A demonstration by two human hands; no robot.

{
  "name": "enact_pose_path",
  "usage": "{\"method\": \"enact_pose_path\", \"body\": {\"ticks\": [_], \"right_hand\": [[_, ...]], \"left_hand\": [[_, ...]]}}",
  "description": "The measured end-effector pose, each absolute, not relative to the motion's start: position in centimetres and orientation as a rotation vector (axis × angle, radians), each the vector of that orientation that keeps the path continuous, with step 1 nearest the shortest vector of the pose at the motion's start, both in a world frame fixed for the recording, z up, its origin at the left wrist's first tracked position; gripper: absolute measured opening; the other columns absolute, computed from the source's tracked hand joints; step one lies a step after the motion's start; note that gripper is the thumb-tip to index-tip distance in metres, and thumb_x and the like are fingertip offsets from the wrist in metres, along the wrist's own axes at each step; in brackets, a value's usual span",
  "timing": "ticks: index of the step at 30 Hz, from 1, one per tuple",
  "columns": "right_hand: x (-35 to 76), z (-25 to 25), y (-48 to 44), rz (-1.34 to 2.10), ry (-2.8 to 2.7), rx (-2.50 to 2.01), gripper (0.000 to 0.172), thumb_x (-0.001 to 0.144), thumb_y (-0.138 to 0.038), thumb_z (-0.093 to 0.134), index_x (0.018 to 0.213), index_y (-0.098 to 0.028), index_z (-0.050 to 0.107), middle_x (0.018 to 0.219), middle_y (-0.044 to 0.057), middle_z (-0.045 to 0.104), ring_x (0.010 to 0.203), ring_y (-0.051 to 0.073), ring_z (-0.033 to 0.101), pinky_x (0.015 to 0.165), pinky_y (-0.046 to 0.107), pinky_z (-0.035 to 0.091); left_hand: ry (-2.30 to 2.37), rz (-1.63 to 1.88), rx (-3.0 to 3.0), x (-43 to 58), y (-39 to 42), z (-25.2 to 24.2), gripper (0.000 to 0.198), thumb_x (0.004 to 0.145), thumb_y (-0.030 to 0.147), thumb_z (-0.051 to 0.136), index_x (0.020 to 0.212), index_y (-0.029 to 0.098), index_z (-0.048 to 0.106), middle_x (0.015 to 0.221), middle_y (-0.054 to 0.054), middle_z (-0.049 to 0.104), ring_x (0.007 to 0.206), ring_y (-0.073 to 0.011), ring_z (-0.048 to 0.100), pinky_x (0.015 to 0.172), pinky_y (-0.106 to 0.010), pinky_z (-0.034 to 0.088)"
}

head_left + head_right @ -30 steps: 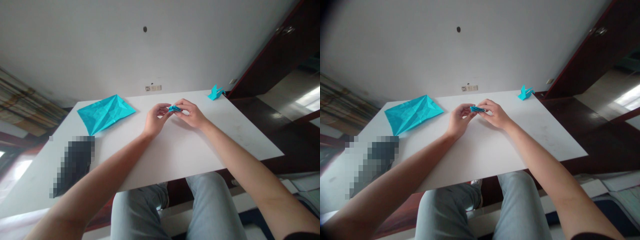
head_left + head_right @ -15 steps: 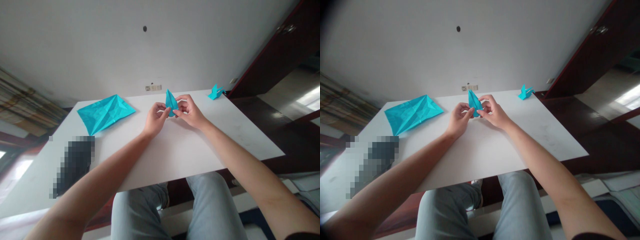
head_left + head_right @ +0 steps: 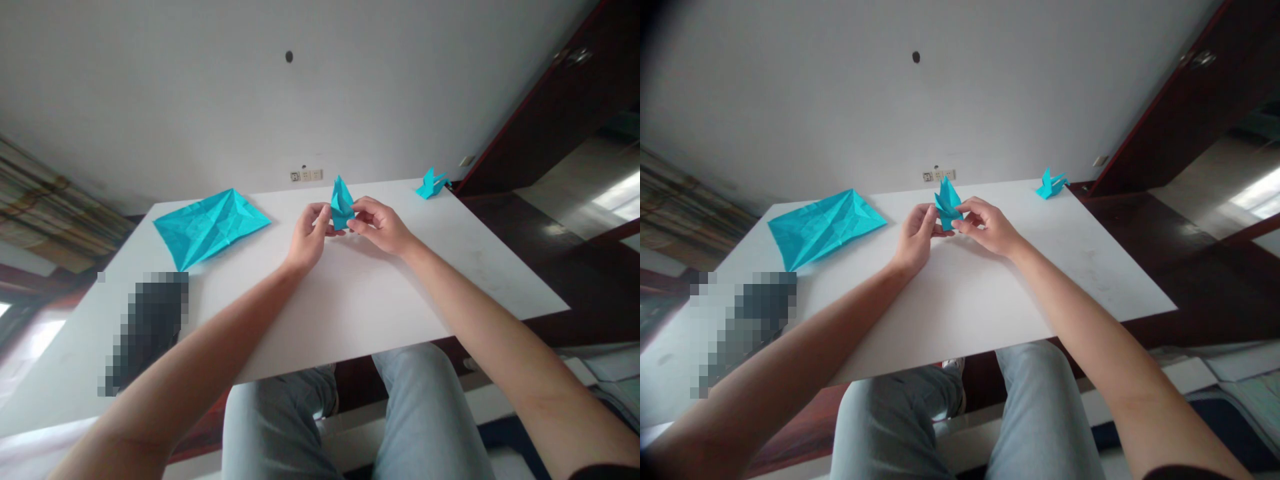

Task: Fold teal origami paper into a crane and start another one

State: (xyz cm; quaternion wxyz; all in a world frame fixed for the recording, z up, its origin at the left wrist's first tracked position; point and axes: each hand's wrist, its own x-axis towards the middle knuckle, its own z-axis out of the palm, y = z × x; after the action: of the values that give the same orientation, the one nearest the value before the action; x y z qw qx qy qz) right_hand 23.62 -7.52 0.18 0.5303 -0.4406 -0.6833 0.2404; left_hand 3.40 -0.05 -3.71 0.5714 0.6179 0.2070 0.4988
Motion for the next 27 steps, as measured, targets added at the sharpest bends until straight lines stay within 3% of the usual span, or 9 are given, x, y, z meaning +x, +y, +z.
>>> {"method": "enact_pose_path", "body": {"ticks": [3, 5, 9, 12, 15, 17, 20, 22, 27], "right_hand": [[23.6, -0.2, -7.3, 0.618, -1.604, -1.040, 0.053, 0.094, -0.077, 0.095, 0.115, -0.029, 0.083, 0.115, 0.004, 0.077, 0.087, 0.018, 0.077, 0.076, 0.034, 0.068], [23.7, -0.6, -7.2, 0.664, -1.567, -1.046, 0.054, 0.096, -0.076, 0.093, 0.118, -0.029, 0.080, 0.111, 0.003, 0.078, 0.082, 0.017, 0.076, 0.073, 0.032, 0.067], [23.8, -0.6, -7.2, 0.690, -1.542, -1.028, 0.047, 0.101, -0.070, 0.090, 0.120, -0.028, 0.079, 0.107, 0.002, 0.080, 0.081, 0.017, 0.076, 0.071, 0.030, 0.065], [23.9, 0.0, -7.5, 0.650, -1.593, -1.021, 0.036, 0.109, -0.061, 0.081, 0.110, -0.026, 0.083, 0.104, 0.004, 0.079, 0.084, 0.017, 0.075, 0.073, 0.032, 0.066], [24.1, 0.4, -7.7, 0.619, -1.622, -1.045, 0.031, 0.110, -0.055, 0.079, 0.104, -0.025, 0.082, 0.106, 0.005, 0.077, 0.084, 0.018, 0.074, 0.072, 0.032, 0.065], [24.2, 0.2, -7.7, 0.624, -1.616, -1.049, 0.030, 0.108, -0.056, 0.082, 0.110, -0.026, 0.079, 0.106, 0.003, 0.076, 0.083, 0.018, 0.074, 0.071, 0.031, 0.064], [24.3, -0.3, -7.4, 0.636, -1.555, -1.022, 0.047, 0.102, -0.062, 0.091, 0.132, -0.032, 0.069, 0.110, 0.000, 0.076, 0.081, 0.017, 0.075, 0.070, 0.030, 0.065], [24.3, -0.5, -7.2, 0.648, -1.509, -1.014, 0.062, 0.099, -0.066, 0.095, 0.141, -0.035, 0.061, 0.111, -0.001, 0.075, 0.079, 0.016, 0.075, 0.067, 0.029, 0.065], [24.2, -0.4, -7.2, 0.733, -1.538, -1.022, 0.058, 0.094, -0.070, 0.098, 0.117, -0.029, 0.064, 0.106, -0.001, 0.075, 0.076, 0.014, 0.074, 0.066, 0.027, 0.064]], "left_hand": [[0.439, 1.208, 1.461, 3.3, -0.1, -3.9, 0.069, 0.098, 0.075, 0.093, 0.140, 0.031, 0.061, 0.117, -0.002, 0.080, 0.087, -0.0164, 0.084, 0.086, -0.034, 0.075], [0.398, 1.224, 1.474, 3.2, 0.0, -4.0, 0.069, 0.095, 0.066, 0.099, 0.142, 0.033, 0.061, 0.116, 0.000, 0.078, 0.085, -0.0150, 0.083, 0.086, -0.033, 0.074], [0.379, 1.224, 1.497, 3.0, 0.1, -3.8, 0.050, 0.096, 0.060, 0.098, 0.121, 0.027, 0.071, 0.117, -0.002, 0.080, 0.081, -0.0146, 0.082, 0.081, -0.031, 0.069], [0.432, 1.168, 1.497, 2.8, -0.1, -3.3, 0.037, 0.103, 0.058, 0.088, 0.109, 0.023, 0.080, 0.107, -0.005, 0.085, 0.089, -0.0198, 0.084, 0.087, -0.033, 0.069], [0.446, 1.115, 1.458, 2.5, -0.5, -2.7, 0.047, 0.111, 0.066, 0.072, 0.107, 0.022, 0.086, 0.108, -0.008, 0.089, 0.099, -0.0240, 0.086, 0.090, -0.035, 0.068], [0.443, 1.124, 1.467, 2.4, -0.6, -2.6, 0.050, 0.107, 0.071, 0.080, 0.106, 0.022, 0.087, 0.110, -0.009, 0.089, 0.096, -0.0223, 0.085, 0.085, -0.032, 0.067], [0.453, 1.122, 1.495, 2.6, -0.7, -2.8, 0.052, 0.094, 0.068, 0.098, 0.109, 0.021, 0.084, 0.101, -0.006, 0.086, 0.079, -0.0163, 0.079, 0.072, -0.026, 0.062], [0.448, 1.134, 1.476, 2.8, -0.7, -3.0, 0.053, 0.091, 0.063, 0.103, 0.112, 0.021, 0.079, 0.106, -0.005, 0.083, 0.077, -0.0135, 0.079, 0.071, -0.024, 0.062], [0.432, 1.153, 1.454, 3.1, -0.5, -3.6, 0.051, 0.092, 0.052, 0.104, 0.115, 0.024, 0.069, 0.122, -0.003, 0.079, 0.086, -0.0132, 0.084, 0.080, -0.025, 0.068]]}}
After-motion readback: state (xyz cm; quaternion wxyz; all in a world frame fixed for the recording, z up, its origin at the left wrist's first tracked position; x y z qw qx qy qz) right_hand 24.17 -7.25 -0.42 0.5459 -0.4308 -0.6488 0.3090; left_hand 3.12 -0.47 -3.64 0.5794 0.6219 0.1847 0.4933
